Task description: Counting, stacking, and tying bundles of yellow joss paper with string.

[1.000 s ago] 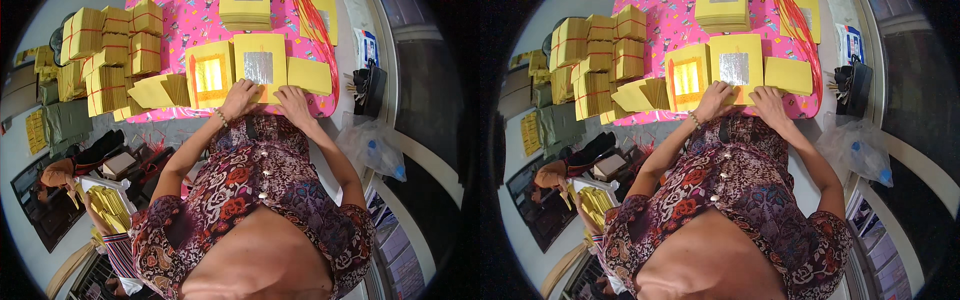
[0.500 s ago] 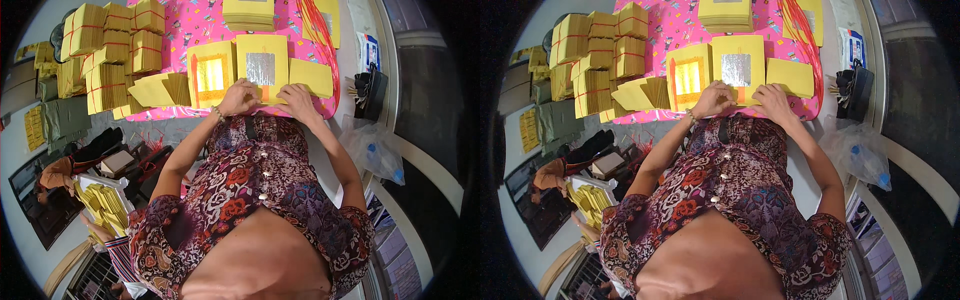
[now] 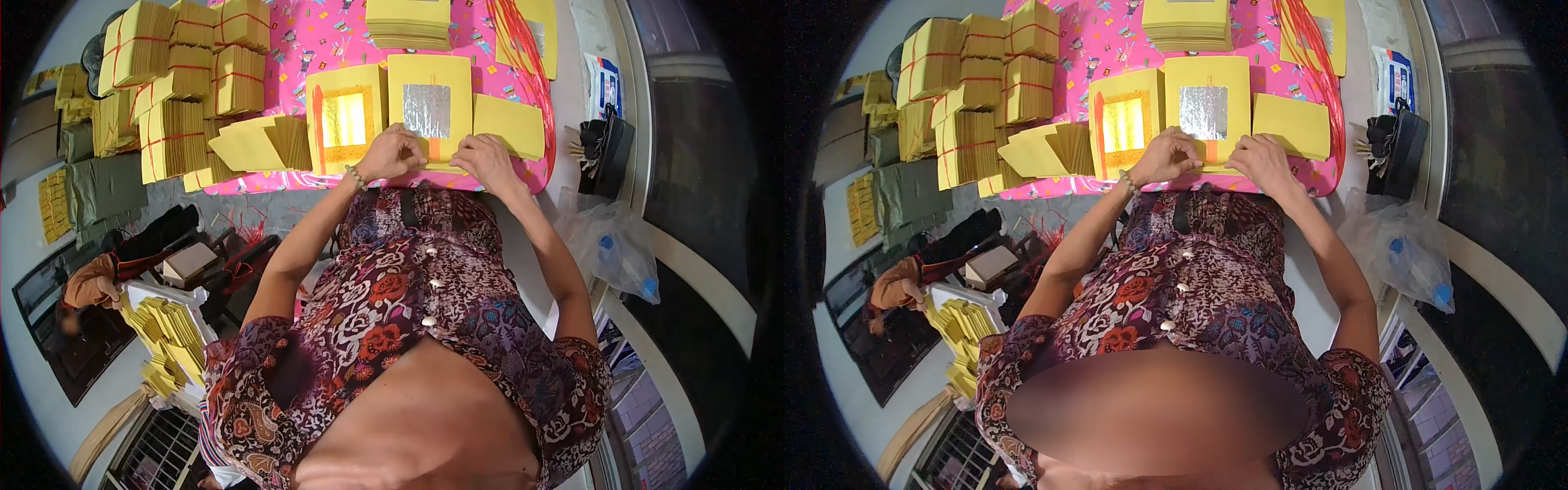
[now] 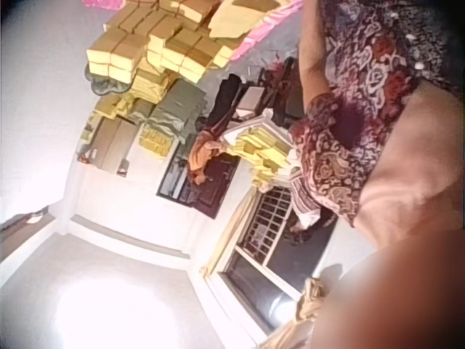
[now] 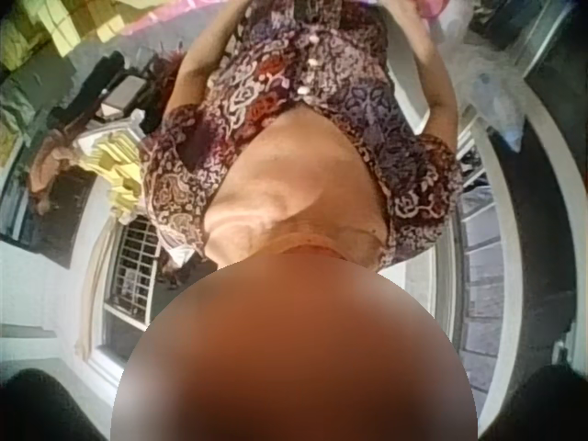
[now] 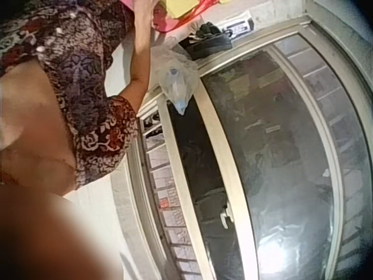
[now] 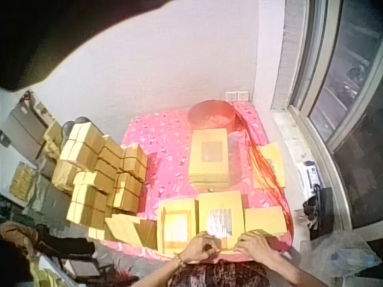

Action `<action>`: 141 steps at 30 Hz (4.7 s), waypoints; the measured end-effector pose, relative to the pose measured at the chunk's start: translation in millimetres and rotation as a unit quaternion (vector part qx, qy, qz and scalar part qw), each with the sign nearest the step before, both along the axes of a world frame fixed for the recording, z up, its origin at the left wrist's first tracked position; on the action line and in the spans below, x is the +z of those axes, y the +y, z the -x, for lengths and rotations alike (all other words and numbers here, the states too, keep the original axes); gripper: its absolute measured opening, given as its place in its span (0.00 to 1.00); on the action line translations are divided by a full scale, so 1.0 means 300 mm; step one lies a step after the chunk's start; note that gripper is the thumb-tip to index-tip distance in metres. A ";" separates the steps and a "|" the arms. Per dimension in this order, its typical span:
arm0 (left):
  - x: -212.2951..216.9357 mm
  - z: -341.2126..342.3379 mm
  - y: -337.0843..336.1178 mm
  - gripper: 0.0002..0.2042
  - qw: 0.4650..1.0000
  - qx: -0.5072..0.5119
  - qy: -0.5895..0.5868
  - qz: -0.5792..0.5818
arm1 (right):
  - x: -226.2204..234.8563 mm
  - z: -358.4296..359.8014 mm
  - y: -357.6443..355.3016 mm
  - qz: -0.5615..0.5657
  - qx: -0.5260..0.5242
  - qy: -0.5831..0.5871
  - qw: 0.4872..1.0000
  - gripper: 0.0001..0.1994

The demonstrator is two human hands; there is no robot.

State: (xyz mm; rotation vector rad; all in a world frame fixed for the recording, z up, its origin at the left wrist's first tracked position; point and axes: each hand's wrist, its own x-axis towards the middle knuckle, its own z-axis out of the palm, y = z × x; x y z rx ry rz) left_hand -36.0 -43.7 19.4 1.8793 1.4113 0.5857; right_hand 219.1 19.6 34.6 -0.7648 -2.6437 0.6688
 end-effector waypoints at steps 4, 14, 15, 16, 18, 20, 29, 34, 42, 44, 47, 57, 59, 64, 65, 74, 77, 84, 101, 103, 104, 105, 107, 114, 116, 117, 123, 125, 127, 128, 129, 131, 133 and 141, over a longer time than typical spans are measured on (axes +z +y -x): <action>-0.010 0.001 -0.001 0.09 1.000 0.008 -0.005 -0.006 | -0.003 -0.001 0.002 -0.002 -0.001 0.010 1.000 0.05; -0.020 0.007 0.004 0.08 1.000 0.008 -0.007 -0.007 | -0.019 -0.006 0.010 0.014 0.003 0.018 1.000 0.06; -0.020 0.006 0.003 0.08 1.000 0.009 -0.007 -0.008 | -0.019 -0.007 0.008 0.014 0.004 0.018 1.000 0.06; -0.018 0.007 0.006 0.08 1.000 0.008 -0.002 -0.002 | -0.014 -0.005 0.007 0.013 0.005 0.008 1.000 0.08; -0.013 0.007 0.007 0.08 1.000 0.008 0.003 0.002 | -0.005 0.001 -0.013 0.011 0.007 -0.001 1.000 0.11; -0.013 0.004 0.006 0.08 1.000 0.008 0.007 0.013 | 0.018 0.019 -0.046 -0.026 -0.030 -0.006 0.999 0.18; 0.006 0.003 0.009 0.09 1.000 -0.015 0.014 0.002 | -0.013 0.020 -0.054 -0.045 -0.033 -0.013 0.998 0.18; 0.007 -0.003 -0.005 0.14 0.997 -0.052 0.035 -0.054 | -0.031 0.029 -0.018 -0.019 -0.023 -0.032 0.999 0.15; -0.007 -0.011 -0.003 0.20 0.995 -0.057 0.060 -0.062 | -0.022 0.032 0.004 -0.004 -0.009 -0.051 0.999 0.14; 0.000 -0.010 0.004 0.19 0.996 -0.058 0.058 -0.047 | -0.021 0.025 0.002 -0.002 -0.008 -0.040 0.999 0.15; 0.000 -0.001 0.010 0.17 0.997 -0.058 0.046 -0.033 | -0.017 0.022 -0.002 0.001 -0.006 -0.028 1.000 0.16; 0.045 -0.014 0.012 0.16 0.986 -0.070 0.091 -0.121 | -0.007 0.061 -0.019 -0.035 -0.045 -0.056 0.997 0.18; 0.040 -0.021 0.003 0.18 0.982 -0.076 0.110 -0.137 | -0.008 0.064 -0.023 -0.055 -0.038 -0.061 0.996 0.17; 0.062 -0.039 0.001 0.18 0.979 -0.073 0.107 -0.156 | -0.028 0.060 -0.004 -0.094 -0.009 -0.058 0.994 0.11; 0.058 -0.039 0.007 0.15 0.982 -0.055 0.112 -0.140 | 0.000 0.060 0.015 -0.086 -0.002 -0.052 0.995 0.11; 0.217 -0.032 0.134 0.24 0.938 0.086 0.138 -0.307 | 0.144 0.131 0.303 0.038 -0.020 -0.094 0.995 0.12; 0.189 -0.055 0.124 0.29 0.937 0.086 0.166 -0.294 | 0.128 0.161 0.407 0.047 -0.035 -0.053 0.997 0.13; 0.080 -0.108 0.134 0.38 0.961 0.034 0.207 -0.177 | 0.034 0.249 0.540 0.065 -0.077 -0.045 0.994 0.12; 0.047 -0.130 0.147 0.39 0.967 0.019 0.203 -0.152 | 0.022 0.219 0.426 -0.011 -0.149 -0.039 0.988 0.13; 0.046 -0.128 0.148 0.38 0.968 0.015 0.204 -0.146 | 0.034 0.217 0.405 0.006 -0.150 -0.047 0.988 0.14; 0.048 -0.127 0.148 0.36 0.969 0.013 0.205 -0.141 | 0.040 0.213 0.381 -0.030 -0.156 -0.016 0.987 0.17; 0.049 -0.126 0.149 0.36 0.969 0.012 0.205 -0.140 | 0.046 0.206 0.353 -0.067 -0.162 0.015 0.984 0.19; 0.051 -0.125 0.150 0.36 0.969 0.008 0.205 -0.138 | 0.048 0.176 0.268 -0.078 -0.166 -0.009 0.983 0.22; 0.044 -0.129 0.145 0.39 0.966 0.002 0.208 -0.154 | -0.010 0.084 0.053 -0.025 -0.152 -0.100 0.983 0.32; 0.047 -0.129 0.140 0.39 0.966 -0.001 0.207 -0.156 | -0.013 0.083 0.045 -0.009 -0.153 -0.100 0.983 0.34; 0.049 -0.129 0.139 0.39 0.966 -0.003 0.207 -0.154 | -0.016 0.082 0.040 0.006 -0.153 -0.099 0.983 0.35; 0.035 -0.127 0.129 0.40 0.965 0.000 0.211 -0.158 | 0.005 0.085 0.004 0.000 -0.149 -0.092 0.984 0.37; 0.035 -0.125 0.131 0.41 0.966 -0.009 0.209 -0.151 | -0.004 0.078 -0.004 -0.001 -0.136 -0.102 0.985 0.37; 0.030 -0.126 0.131 0.42 0.967 -0.010 0.206 -0.149 | -0.018 0.073 -0.008 0.000 -0.122 -0.113 0.986 0.37; 0.025 -0.126 0.132 0.43 0.967 -0.010 0.204 -0.150 | -0.028 0.072 -0.003 0.005 -0.118 -0.113 0.987 0.36; 0.020 -0.124 0.133 0.43 0.968 -0.011 0.203 -0.146 | -0.038 0.072 0.001 0.011 -0.115 -0.113 0.987 0.36; 0.016 -0.118 0.135 0.44 0.967 -0.009 0.204 -0.155 | -0.056 0.072 0.008 0.010 -0.117 -0.110 0.987 0.36; 0.013 -0.102 0.153 0.44 0.969 -0.021 0.191 -0.152 | -0.068 0.076 0.014 0.000 -0.121 -0.103 0.987 0.36; 0.015 -0.020 0.097 0.41 0.958 -0.067 0.238 -0.143 | -0.071 0.070 -0.004 -0.017 -0.102 -0.115 0.988 0.36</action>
